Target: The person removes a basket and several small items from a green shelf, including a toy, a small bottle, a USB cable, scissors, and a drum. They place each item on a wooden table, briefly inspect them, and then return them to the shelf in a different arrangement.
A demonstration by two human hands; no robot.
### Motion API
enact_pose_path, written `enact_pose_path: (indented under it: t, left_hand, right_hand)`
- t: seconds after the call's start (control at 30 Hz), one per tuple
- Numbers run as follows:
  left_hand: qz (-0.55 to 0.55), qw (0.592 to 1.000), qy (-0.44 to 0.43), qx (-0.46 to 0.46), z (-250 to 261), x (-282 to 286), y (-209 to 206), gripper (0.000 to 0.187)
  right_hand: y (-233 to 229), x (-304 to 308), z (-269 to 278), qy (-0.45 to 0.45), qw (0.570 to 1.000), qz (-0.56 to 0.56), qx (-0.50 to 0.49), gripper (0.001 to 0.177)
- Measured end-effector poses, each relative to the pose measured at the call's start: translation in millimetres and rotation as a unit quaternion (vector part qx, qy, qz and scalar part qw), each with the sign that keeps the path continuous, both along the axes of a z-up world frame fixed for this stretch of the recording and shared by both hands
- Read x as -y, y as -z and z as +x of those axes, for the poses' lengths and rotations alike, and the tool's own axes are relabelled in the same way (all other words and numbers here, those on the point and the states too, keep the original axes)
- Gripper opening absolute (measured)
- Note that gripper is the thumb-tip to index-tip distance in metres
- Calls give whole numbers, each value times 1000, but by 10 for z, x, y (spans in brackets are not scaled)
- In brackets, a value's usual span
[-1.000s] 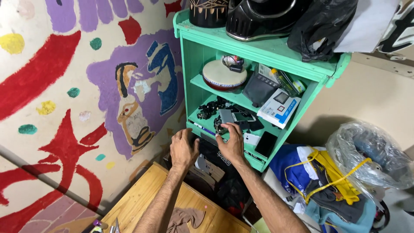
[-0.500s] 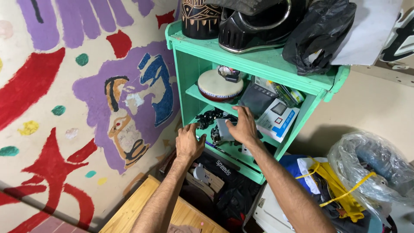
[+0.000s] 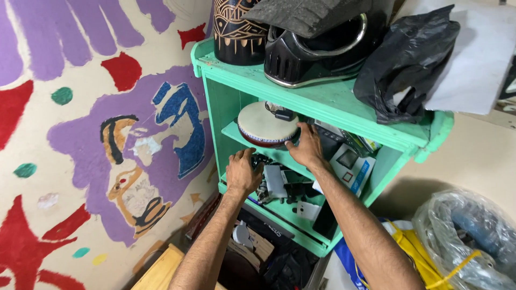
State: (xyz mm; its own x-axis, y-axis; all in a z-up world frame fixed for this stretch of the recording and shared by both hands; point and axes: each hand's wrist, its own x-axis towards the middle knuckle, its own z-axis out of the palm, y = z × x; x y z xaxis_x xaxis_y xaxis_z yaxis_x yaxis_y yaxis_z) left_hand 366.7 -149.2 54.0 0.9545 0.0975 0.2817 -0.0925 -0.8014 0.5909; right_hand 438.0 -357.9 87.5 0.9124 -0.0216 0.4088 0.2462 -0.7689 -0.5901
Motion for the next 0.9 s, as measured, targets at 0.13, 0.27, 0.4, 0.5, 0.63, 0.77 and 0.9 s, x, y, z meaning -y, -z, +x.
enact_pose_path:
  t: [0.13,0.27,0.4,0.5,0.63,0.77,0.9]
  left_hand:
    - [-3,1000,6,0,284,76,-117,52]
    - [3,1000,13,3,549,131,-130,54]
    - [6,999,32,1,701,193,-224,56]
    - [33,998,50,0,830,213,-189,59]
    - [71,996,59,-2,963,230,-157,62]
    - [77,994,74,-6,1007,242,-118,61]
    - [68,994,82,6,1030,209,-90,54]
  right_hand:
    - [-124,-87,184,-15,999,-23,24,68]
    - [-45,-130,473,-12,999,-47,1,73]
    - [319,-78,1039,9,998,-57,-25,71]
    - [395,-39,1332,2,996,-62,-67,68]
    - [48,-65,1205,6,986,-77,-146,68]
    - [-656,-239,794,-24,970,-31,-240,85]
    - [-987,-367,718,-69,959,-17,-275,89]
